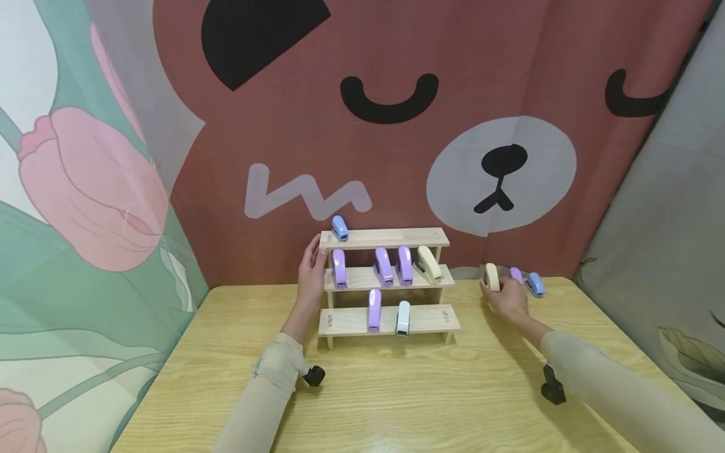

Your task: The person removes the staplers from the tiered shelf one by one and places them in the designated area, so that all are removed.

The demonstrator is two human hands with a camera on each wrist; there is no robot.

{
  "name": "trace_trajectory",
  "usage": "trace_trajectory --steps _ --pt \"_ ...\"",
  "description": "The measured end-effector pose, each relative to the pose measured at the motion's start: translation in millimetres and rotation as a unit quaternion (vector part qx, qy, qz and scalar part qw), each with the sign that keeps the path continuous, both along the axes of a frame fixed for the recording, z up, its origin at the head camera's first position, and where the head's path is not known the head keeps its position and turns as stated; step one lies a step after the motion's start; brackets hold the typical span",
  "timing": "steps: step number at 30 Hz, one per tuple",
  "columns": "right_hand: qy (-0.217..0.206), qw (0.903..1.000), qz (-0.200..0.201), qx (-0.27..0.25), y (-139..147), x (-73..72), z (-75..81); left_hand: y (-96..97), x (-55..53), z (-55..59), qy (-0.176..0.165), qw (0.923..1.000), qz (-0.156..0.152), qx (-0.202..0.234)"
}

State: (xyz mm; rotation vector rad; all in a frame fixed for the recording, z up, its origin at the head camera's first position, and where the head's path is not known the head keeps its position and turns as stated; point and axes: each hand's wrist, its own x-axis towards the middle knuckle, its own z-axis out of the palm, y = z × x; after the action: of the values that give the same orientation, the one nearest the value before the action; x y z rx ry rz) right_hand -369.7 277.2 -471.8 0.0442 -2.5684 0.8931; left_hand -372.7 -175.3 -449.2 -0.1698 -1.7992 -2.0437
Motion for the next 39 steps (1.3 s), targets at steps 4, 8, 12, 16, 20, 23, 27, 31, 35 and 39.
trace_trajectory --steps 4,8,12,16,20,23,27,31,35,39 --pt "-0.005 1.0000 -0.007 0.003 3 -2.0 -4.3 2.7 -0.3 1.3 0.002 1.0000 -0.001 0.003" --pt "-0.006 0.9999 -0.010 0.005 6 -3.3 -6.6 3.8 -2.0 1.6 0.010 0.9999 -0.006 0.006" --pt "-0.009 0.9998 -0.014 0.005 7 -3.0 -6.6 4.3 -2.7 1.9 0.012 0.9999 -0.010 0.002" --pt "-0.014 0.9998 -0.014 0.009 8 -2.5 -6.3 4.9 -2.7 3.0 0.011 0.9999 -0.012 0.000" --pt "-0.012 0.9998 -0.008 0.013 7 -3.9 -7.0 5.0 -3.0 3.4 0.012 0.9999 -0.008 -0.002" --pt "-0.010 0.9998 -0.003 0.014 7 -5.5 -8.0 4.3 -2.7 3.5 0.012 0.9999 -0.001 -0.001" --pt "-0.016 0.9998 -0.001 0.012 5 -6.7 -9.8 3.5 -2.4 3.3 0.015 0.9999 0.003 0.001" --pt "-0.024 0.9996 -0.005 0.012 4 -6.8 -11.3 3.1 -2.3 2.7 0.020 0.9998 0.002 0.002" --pt "-0.025 0.9996 -0.003 0.012 3 -5.8 -12.2 2.5 -2.0 1.3 0.022 0.9998 0.002 0.002" --pt "-0.018 0.9998 0.004 0.007 2 -2.1 -10.9 1.2 -3.4 -1.8 0.017 0.9998 0.005 0.003"
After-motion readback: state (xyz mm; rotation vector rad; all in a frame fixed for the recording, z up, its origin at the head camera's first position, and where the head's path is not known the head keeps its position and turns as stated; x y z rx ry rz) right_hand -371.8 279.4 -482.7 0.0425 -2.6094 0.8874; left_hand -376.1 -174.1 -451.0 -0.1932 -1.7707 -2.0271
